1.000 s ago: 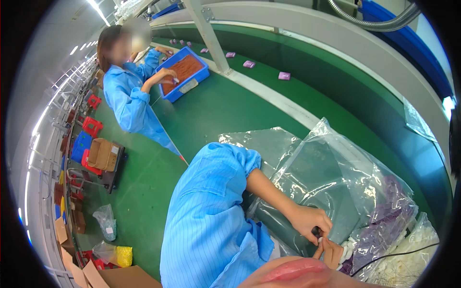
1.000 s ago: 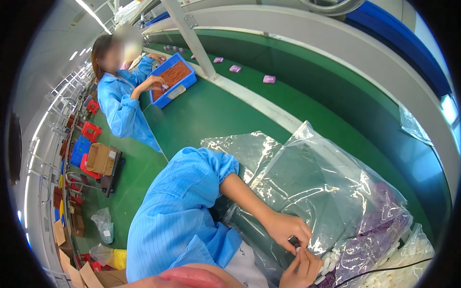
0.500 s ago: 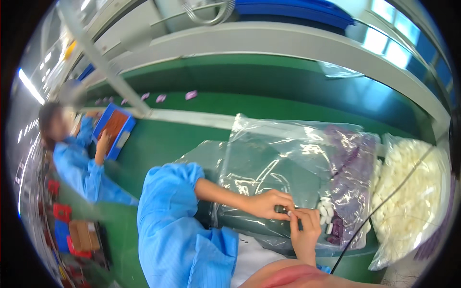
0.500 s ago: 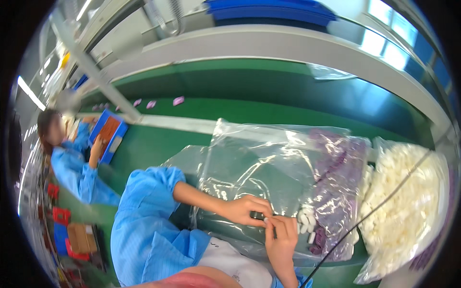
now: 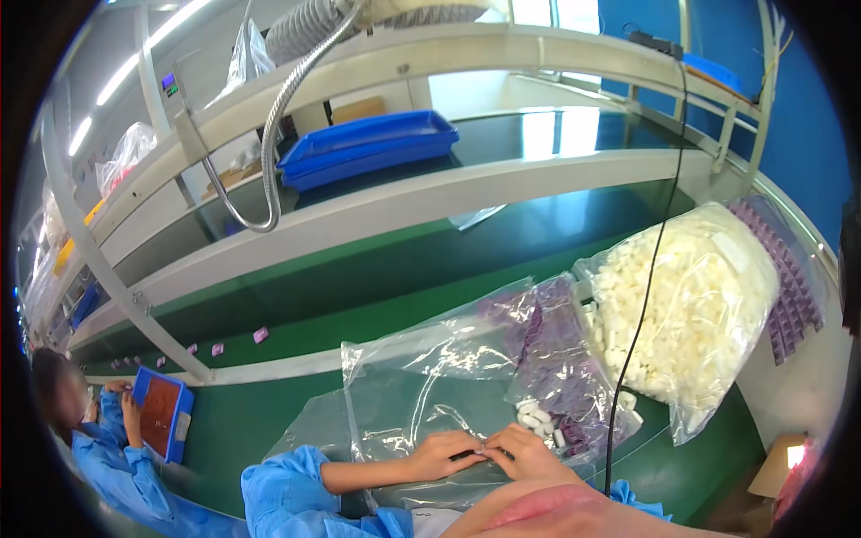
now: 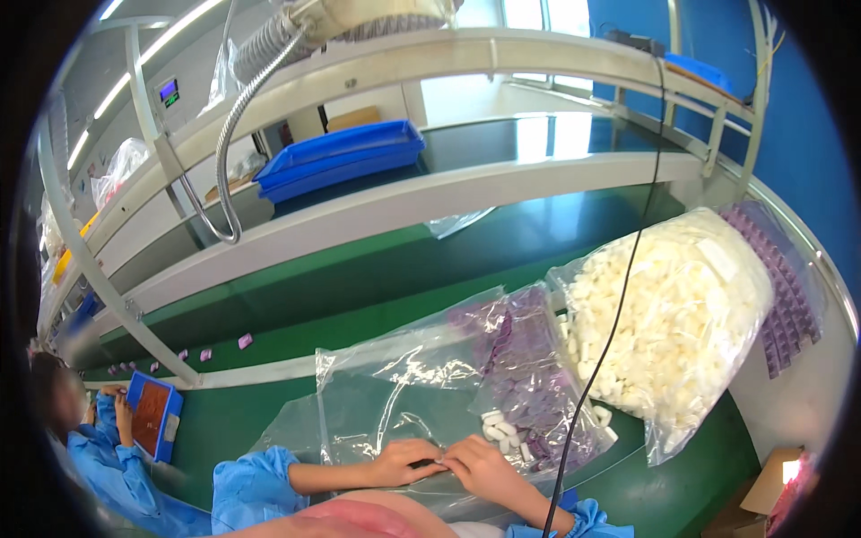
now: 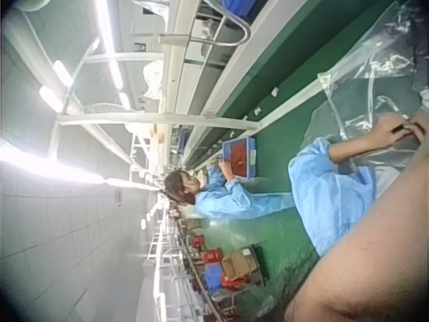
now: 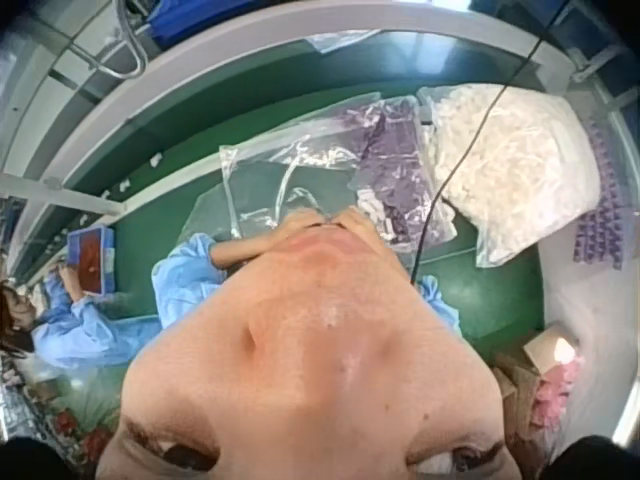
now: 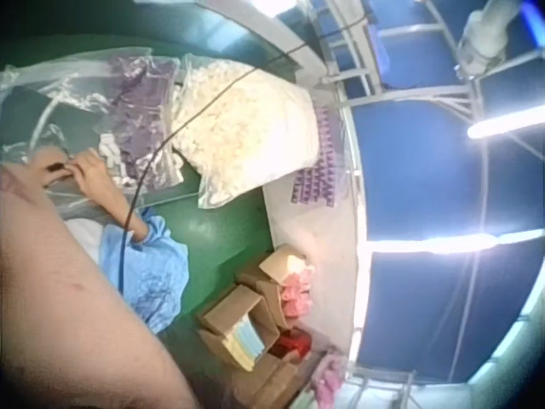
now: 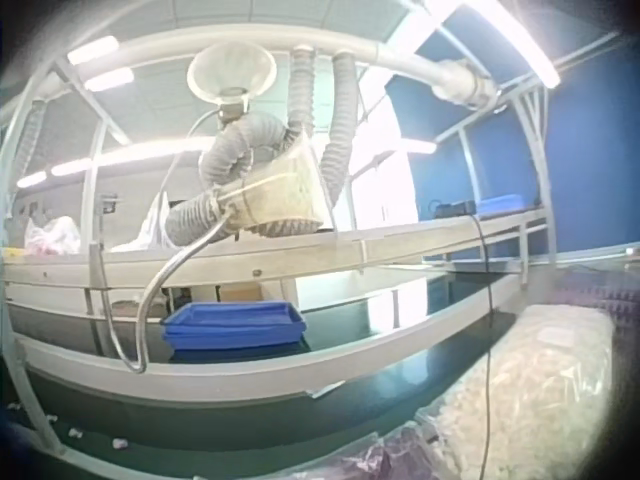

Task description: The person inserts white cylindrical objects into purple plastic holders. They pick up a white object and a purple holder, fit the white object into the holder, and place the assembled unit on the table. This process is repeated continuously throughout the video.

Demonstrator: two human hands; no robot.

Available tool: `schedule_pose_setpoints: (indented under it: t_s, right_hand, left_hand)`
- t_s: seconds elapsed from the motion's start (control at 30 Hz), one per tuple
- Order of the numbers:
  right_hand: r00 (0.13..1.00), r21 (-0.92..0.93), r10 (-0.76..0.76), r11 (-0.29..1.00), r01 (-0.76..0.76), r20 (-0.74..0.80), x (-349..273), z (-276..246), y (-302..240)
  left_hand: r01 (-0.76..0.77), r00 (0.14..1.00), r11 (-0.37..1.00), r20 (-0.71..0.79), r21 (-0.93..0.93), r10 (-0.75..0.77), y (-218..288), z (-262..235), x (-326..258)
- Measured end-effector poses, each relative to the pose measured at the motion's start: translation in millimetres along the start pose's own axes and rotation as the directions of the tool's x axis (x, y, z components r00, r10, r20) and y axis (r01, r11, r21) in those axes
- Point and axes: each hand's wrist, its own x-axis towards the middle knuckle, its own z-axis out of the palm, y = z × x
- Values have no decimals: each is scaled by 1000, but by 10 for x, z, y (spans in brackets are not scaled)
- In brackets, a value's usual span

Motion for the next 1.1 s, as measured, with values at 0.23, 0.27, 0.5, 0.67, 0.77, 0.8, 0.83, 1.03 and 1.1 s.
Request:
schedule_pose_setpoints:
  t_s: [0.23, 0.27, 0.5, 0.67, 0.77, 0.8, 0.83, 1.03, 1.1]
  right_hand:
    - [989, -116, -126, 984, 134, 75, -61, -53, 20]
    - [983, -165, -165, 971, 176, 76, -74, -18, 15]
    - [963, -260, -264, 928, 269, 53, -92, 6, -46]
    - [938, -181, -347, 923, 340, -8, -107, 59, 81]
    - [956, -142, -290, 949, 281, -45, -183, 40, 114]
    - [976, -131, -206, 972, 196, -71, -195, 25, 53]
    - [978, -125, -204, 973, 196, -54, -163, 32, 27]
    - [989, -111, -147, 983, 145, -8, -106, 20, -71]
    - [970, -175, -240, 954, 241, 29, -76, 8, -49]
  left_hand:
    - [-4, 1000, 1000, 30, 30, 3, 32, 17, -49]
    - [5, 1000, 1000, 5, 7, -5, 34, 24, -67]
    - [2, 999, 999, -51, -32, -4, 5, -26, -20]
    - [-57, 998, 998, -6, 22, 57, -25, -47, -89]
    - [-83, 996, 997, -43, -9, 82, -78, 41, -87]
    - [-87, 995, 996, -48, -25, 86, -74, 55, -61]
    - [-92, 995, 995, -42, -26, 90, -55, 4, -47]
    - [-141, 989, 990, -39, 22, 142, -26, -9, -94]
    - [-131, 991, 991, -37, 16, 131, -17, -13, -101]
